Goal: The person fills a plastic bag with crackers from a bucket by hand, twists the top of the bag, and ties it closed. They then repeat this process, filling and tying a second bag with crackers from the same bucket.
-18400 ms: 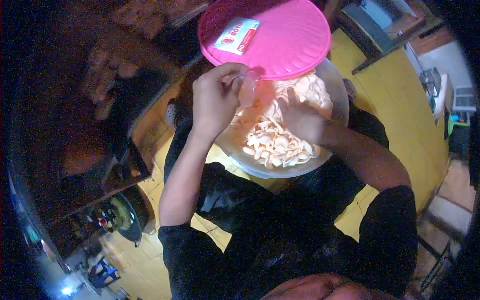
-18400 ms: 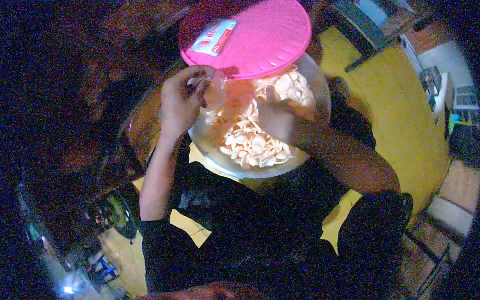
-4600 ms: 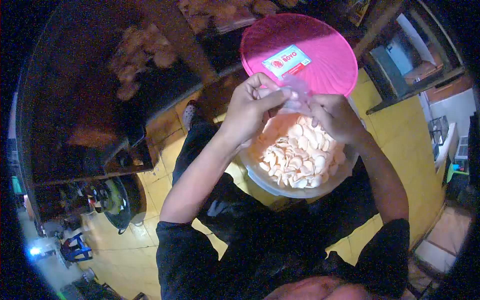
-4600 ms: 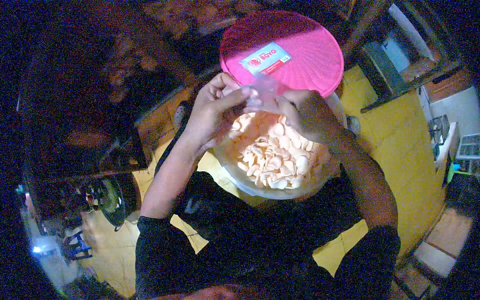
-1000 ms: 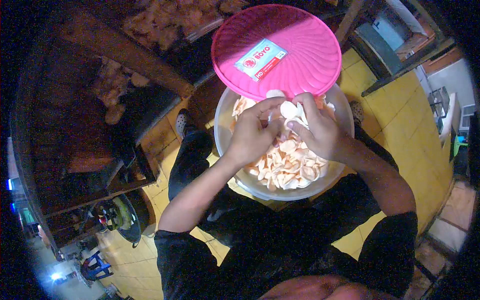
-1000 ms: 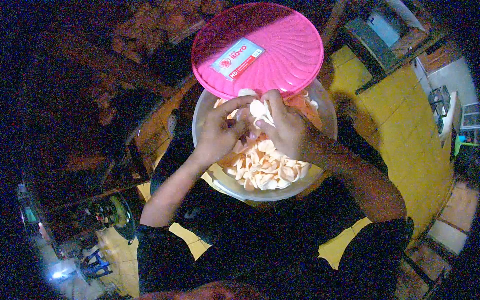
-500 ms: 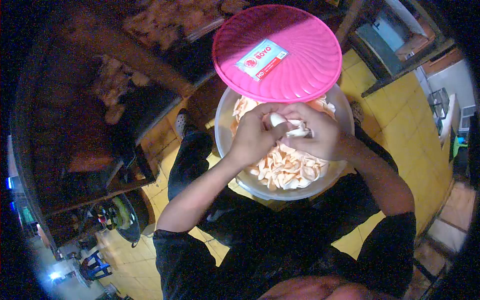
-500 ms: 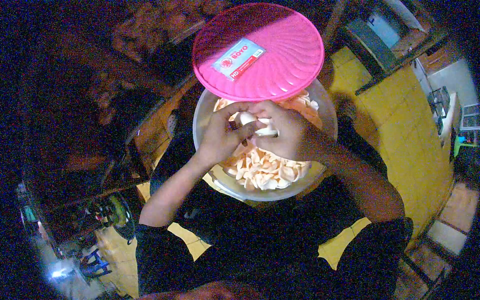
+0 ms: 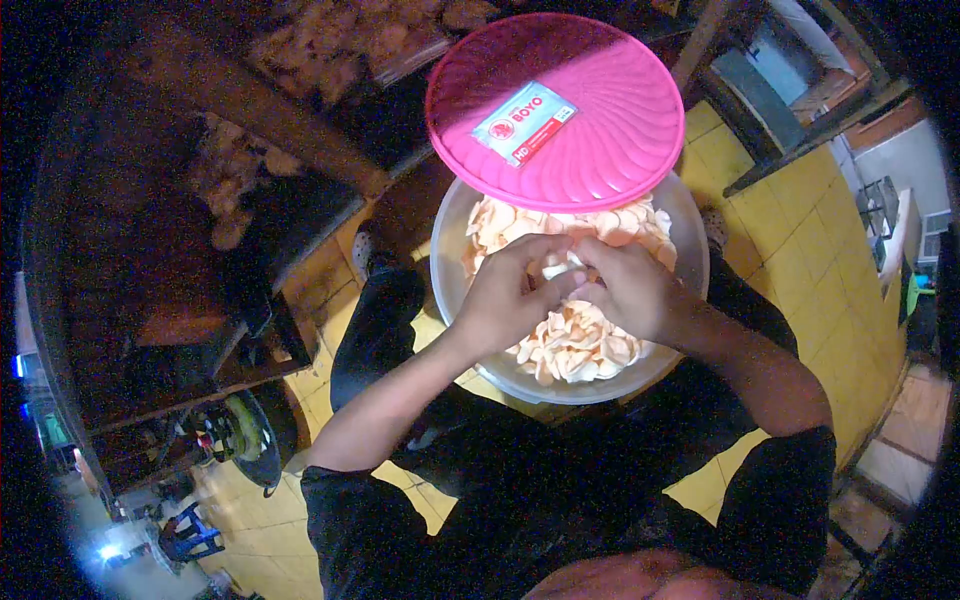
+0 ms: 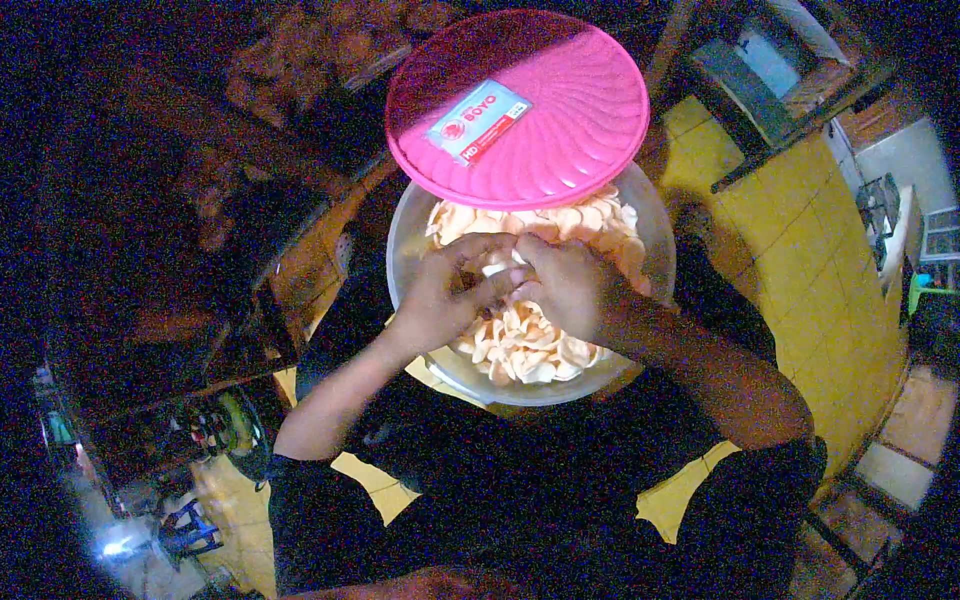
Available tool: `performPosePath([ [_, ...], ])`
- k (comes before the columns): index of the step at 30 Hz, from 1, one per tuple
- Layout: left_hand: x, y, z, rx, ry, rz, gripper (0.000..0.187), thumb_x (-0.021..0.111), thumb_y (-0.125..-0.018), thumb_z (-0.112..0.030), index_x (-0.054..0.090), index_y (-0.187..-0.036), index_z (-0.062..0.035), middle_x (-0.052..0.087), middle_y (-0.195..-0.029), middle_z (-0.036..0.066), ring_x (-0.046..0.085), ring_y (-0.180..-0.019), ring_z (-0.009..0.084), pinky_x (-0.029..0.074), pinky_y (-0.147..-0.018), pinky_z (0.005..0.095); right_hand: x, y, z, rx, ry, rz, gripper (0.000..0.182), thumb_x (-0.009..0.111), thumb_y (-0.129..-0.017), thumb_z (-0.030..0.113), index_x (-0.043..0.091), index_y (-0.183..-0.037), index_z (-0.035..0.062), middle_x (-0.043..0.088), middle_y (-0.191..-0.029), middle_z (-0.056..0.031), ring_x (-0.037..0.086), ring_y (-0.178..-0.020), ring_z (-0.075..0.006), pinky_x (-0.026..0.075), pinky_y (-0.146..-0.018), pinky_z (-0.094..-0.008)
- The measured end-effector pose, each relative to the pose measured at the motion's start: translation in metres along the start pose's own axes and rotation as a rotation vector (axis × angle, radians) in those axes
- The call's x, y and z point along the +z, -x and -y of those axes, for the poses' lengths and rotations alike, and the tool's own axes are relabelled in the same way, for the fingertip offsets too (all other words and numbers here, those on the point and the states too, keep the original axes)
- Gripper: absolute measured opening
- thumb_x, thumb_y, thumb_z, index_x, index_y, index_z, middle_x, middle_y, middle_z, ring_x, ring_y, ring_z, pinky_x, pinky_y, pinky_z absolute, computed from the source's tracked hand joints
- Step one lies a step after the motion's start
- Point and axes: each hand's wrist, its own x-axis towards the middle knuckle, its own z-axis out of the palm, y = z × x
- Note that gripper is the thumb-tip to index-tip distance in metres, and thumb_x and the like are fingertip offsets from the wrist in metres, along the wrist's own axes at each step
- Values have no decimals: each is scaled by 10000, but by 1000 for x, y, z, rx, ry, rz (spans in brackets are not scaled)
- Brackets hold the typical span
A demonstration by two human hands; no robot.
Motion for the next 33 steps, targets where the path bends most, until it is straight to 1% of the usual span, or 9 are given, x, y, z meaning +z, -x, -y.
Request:
performPosePath([
  [4, -3, 6, 11, 68, -96, -86, 296, 676, -879, -83, 645, -1152, 28, 697, -969, 119, 649, -688, 118, 510, -597, 266, 16, -5, -8, -138, 57, -126, 244, 641, -882, 208, 575, -955, -15, 636, -893, -216, 639, -863, -393, 499, -792, -497],
  [8, -11, 10, 23, 116, -142, -90, 287, 633, -832, 33, 675, -1116, 11, 712, -944, 141, 667, -720, 148, 526, -649, 295, 12, -6, 10, -72, 124, -15, 177, 661, -876, 141, 626, -954, -13, 638, -877, -196, 637, -819, -343, 494, -718, -432],
  [13, -34, 4, 19, 277, -281, -209, 284, 552, -776, 142, 694, -974, -4, 715, -902, 156, 691, -795, 204, 529, -763, 332, 9, -19, -10, 166, 125, 238, 290, 628, -908, 249, 609, -1088, 23, 612, -1046, -244, 602, -1023, -350, 458, -884, -465],
  [17, -52, 3, -1, 104, -195, -253, 227, 515, -820, 135, 679, -907, 4, 689, -837, 120, 688, -678, 171, 524, -571, 295, 28, -6, -27, 224, 506, 321, 478, 581, -927, 258, 429, -1336, 64, 403, -1367, -298, 420, -1266, -431, 359, -1073, -501],
  [20, -55, -3, 0, 366, -237, -301, 215, 490, -849, 129, 665, -913, 22, 666, -856, 109, 665, -596, 157, 514, -499, 282, 57, -1, -55, -1, 808, 396, 433, 588, -909, 223, 474, -1264, 3, 441, -1343, -259, 405, -1294, -380, 391, -1038, -489],
  [22, -54, -2, -11, 96, -201, -259, 203, 465, -866, 122, 647, -913, 45, 659, -898, 128, 665, -602, 168, 542, -525, 297, 51, -5, -44, 8, 752, 504, 331, 598, -885, 179, 541, -1133, -32, 552, -1207, -212, 506, -1198, -347, 440, -978, -459],
  [27, -46, -5, -11, 120, -152, -232, 230, 444, -878, 116, 635, -994, 61, 644, -907, 137, 675, -643, 178, 553, -543, 299, 33, 2, -26, 114, 427, 277, 159, 585, -882, 135, 625, -966, 5, 649, -876, -171, 632, -908, -360, 498, -869, -434],
  [31, -42, -10, -1, 164, -187, -212, 306, 433, -886, 106, 629, -1115, 51, 640, -917, 107, 674, -714, 171, 558, -618, 296, -10, 2, -13, -273, 129, -30, 244, 567, -933, 106, 621, -1144, -3, 675, -1012, -179, 654, -953, -290, 530, -848, -383],
  [33, -35, -12, 5, 157, -102, -177, 283, 449, -936, 26, 621, -1161, 23, 652, -908, 96, 662, -741, 159, 549, -644, 291, -26, 1, 8, -60, -265, -9, 259, 549, -957, 111, 603, -1177, -14, 672, -1037, -148, 644, -981, -235, 524, -869, -354],
])
